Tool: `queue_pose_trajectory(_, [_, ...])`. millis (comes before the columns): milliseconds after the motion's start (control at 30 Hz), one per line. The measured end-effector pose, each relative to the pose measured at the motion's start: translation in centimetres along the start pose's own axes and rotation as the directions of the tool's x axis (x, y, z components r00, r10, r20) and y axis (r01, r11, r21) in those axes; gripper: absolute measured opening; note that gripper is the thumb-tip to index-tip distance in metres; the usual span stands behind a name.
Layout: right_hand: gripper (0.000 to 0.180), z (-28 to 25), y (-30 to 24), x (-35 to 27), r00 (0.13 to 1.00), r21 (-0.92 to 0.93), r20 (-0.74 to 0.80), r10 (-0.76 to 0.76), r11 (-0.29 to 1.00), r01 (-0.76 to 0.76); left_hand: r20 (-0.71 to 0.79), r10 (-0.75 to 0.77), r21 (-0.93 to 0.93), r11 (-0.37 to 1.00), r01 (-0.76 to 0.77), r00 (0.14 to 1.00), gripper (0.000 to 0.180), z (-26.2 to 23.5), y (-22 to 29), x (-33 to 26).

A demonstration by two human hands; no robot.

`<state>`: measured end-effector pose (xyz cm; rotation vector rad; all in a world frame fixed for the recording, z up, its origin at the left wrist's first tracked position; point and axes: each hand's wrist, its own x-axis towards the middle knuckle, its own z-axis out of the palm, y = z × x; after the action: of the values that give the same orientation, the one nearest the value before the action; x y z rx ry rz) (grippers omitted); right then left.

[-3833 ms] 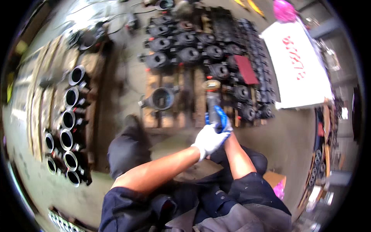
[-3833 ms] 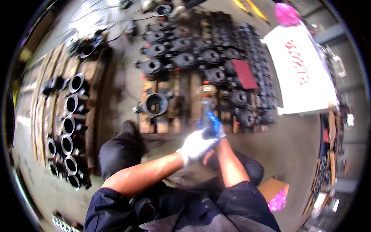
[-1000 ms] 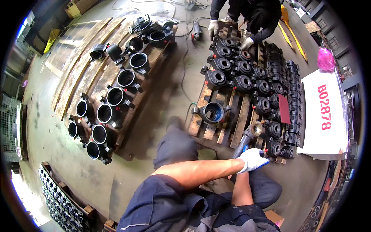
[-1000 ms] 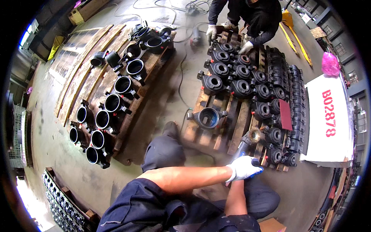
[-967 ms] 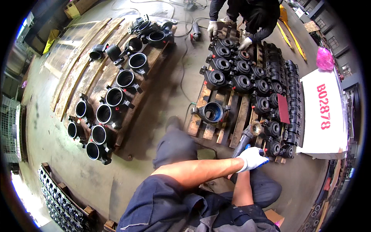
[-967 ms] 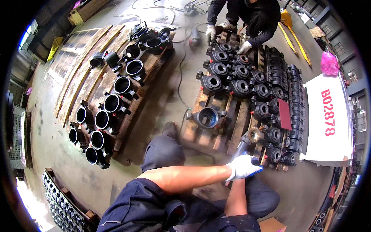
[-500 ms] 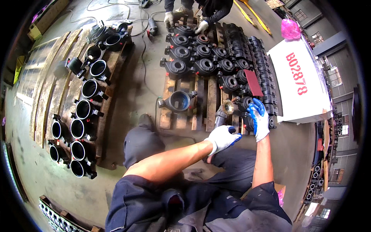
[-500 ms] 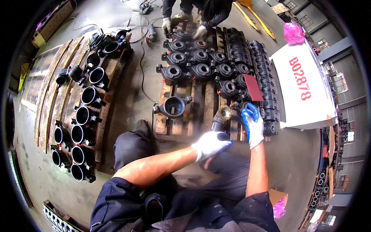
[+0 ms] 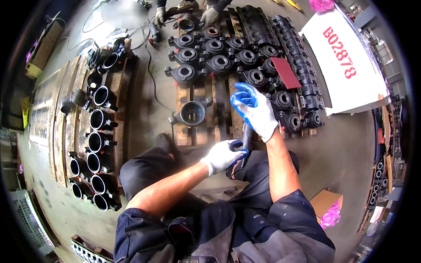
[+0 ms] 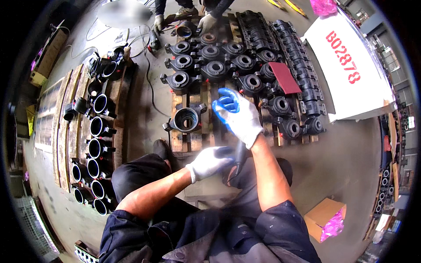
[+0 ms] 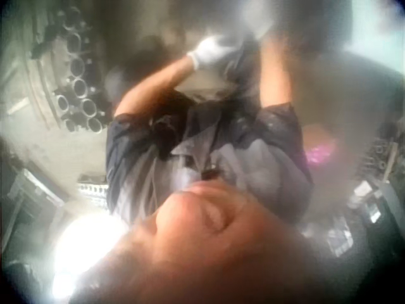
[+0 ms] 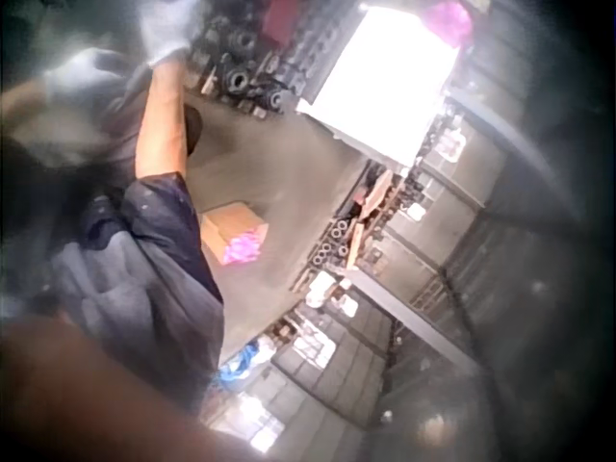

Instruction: The person uses an angle grinder to smooth and finish metal housings placed on wooden pallets. The person picks up metal parts, grinds the exterior and interior surfaces, and puts them back down on the pallet.

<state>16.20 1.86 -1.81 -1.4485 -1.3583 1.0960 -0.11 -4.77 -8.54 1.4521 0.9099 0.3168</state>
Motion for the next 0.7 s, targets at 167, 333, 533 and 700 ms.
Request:
queue_pose_trajectory(167, [0.047,-2.6,-1.5,-2.5,0.991,-0.051,-0.039,-0.125,0.991,0.123,0.004,-0.161,0.131,0.979,0.159,0.987,0.056,-2.0,-1.1,-0.3])
queue_pose_trajectory(333, [0.047,-5.8,-2.3,-3.5,0.986,0.118,-0.116,-0.116,0.984,0.130,-0.091,-0.214,0.196,0.954,0.229,0.972,0.060,-4.4,-4.0,-0.6])
queue_pose_trajectory(533, [0.042,-5.8,-1.5,-3.6,0.977,-0.074,-0.105,-0.184,0.981,0.177,-0.174,-0.124,0.282,0.944,0.170,0.977,0.043,-9.2,-4.4,1.2])
queue_pose_trajectory(700, [0.041,-5.4,-2.7,-3.4,0.982,-0.194,-0.016,-0.188,0.964,0.182,-0.259,-0.206,0.609,0.723,0.325,0.944,0.050,-16.8,-5.3,3.7])
